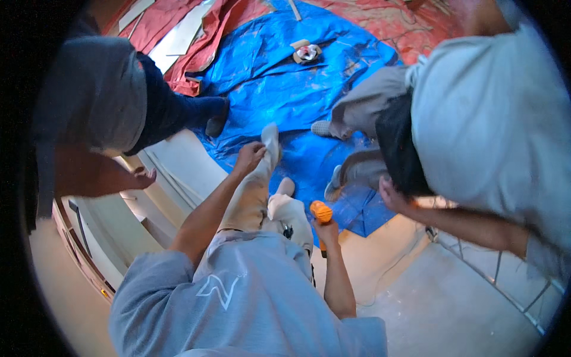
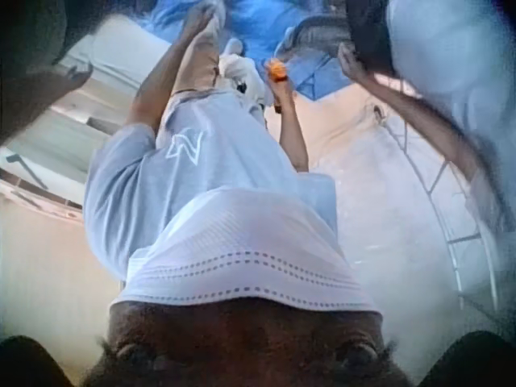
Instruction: The person retrieves screws from a box and fastens wooden frame panels together using a power drill.
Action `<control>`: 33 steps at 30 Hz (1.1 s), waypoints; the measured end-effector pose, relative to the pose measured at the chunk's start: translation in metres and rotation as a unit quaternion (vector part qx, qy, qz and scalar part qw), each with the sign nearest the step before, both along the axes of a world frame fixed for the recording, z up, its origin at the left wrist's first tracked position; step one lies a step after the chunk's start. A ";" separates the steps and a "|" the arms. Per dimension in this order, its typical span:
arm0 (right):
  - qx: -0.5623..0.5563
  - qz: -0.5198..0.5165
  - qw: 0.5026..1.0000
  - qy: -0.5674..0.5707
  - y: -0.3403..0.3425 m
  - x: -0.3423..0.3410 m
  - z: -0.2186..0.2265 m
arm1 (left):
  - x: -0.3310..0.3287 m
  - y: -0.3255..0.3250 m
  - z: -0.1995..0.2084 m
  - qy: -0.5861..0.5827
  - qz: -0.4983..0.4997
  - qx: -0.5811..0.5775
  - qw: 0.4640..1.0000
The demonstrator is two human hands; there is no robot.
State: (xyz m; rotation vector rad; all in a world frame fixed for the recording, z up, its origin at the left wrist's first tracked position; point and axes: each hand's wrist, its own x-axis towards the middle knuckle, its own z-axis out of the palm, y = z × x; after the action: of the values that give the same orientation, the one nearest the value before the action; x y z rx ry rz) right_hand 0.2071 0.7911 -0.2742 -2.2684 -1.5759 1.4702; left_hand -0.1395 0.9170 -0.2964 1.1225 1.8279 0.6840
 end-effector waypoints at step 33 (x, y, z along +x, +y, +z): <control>-0.337 -0.138 0.931 0.008 0.396 -0.269 -0.163 | -0.053 0.669 -0.512 0.288 -0.350 0.020 0.891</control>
State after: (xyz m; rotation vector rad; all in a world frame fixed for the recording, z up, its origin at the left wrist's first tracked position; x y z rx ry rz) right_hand -0.0621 1.1874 -0.4372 -2.6261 -0.7432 2.1624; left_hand -0.1921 1.5865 -0.8088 2.0195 1.6628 -0.0587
